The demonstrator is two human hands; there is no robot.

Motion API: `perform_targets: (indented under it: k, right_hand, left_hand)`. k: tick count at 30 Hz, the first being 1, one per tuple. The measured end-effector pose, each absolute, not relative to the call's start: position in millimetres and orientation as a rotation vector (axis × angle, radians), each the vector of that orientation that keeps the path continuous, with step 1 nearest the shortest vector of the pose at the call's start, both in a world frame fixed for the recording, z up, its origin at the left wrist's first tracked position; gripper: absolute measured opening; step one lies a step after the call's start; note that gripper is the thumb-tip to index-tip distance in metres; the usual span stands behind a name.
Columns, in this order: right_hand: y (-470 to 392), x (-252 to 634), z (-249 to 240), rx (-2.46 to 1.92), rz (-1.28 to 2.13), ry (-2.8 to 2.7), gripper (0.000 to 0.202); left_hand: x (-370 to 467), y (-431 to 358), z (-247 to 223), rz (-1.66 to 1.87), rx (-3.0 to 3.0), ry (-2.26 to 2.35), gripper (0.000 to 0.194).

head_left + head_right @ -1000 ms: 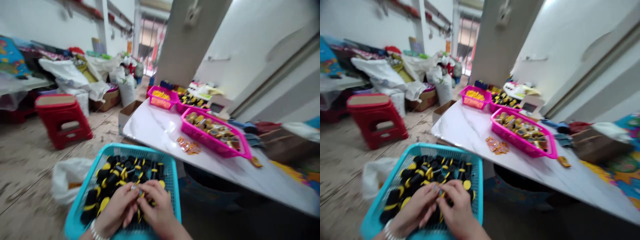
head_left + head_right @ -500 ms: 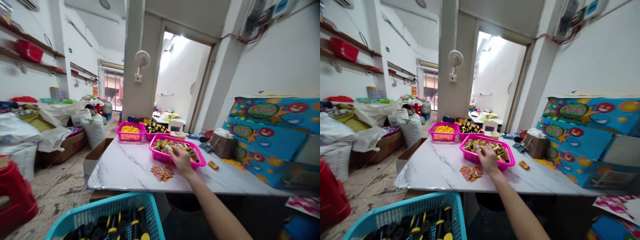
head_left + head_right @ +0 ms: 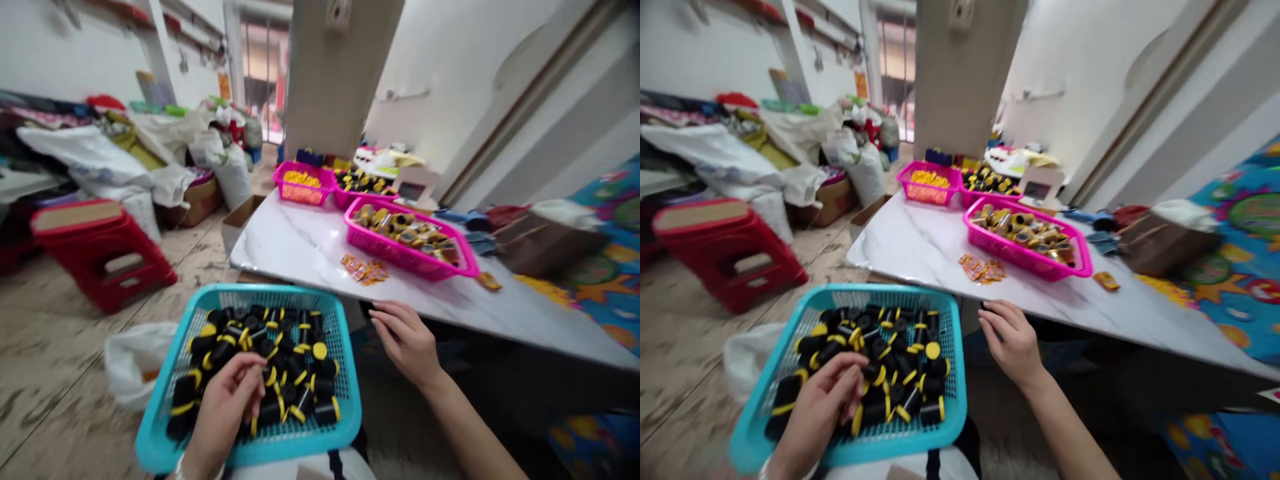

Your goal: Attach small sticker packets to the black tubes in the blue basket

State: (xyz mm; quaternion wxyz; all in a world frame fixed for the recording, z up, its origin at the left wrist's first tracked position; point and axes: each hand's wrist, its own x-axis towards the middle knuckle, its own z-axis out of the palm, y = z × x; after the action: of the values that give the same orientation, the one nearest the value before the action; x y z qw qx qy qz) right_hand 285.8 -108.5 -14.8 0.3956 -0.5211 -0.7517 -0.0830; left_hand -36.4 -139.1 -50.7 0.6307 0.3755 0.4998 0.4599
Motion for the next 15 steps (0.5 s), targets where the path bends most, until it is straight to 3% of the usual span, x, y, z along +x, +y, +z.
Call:
perform_targets:
  k: [6, 15]
  right_hand:
    - [-133.8, 227.9, -32.8, -1.247, 0.271, -2.104, 0.023]
    - [-20.5, 255.4, 6.1, -1.534, -0.405, -1.917, 0.021]
  left_hand:
    - [-34.4, -129.5, -47.6, 1.065, 0.787, 1.102, 0.03]
    - [-33.0, -136.2, -58.5, 1.003, 0.762, 1.154, 0.036]
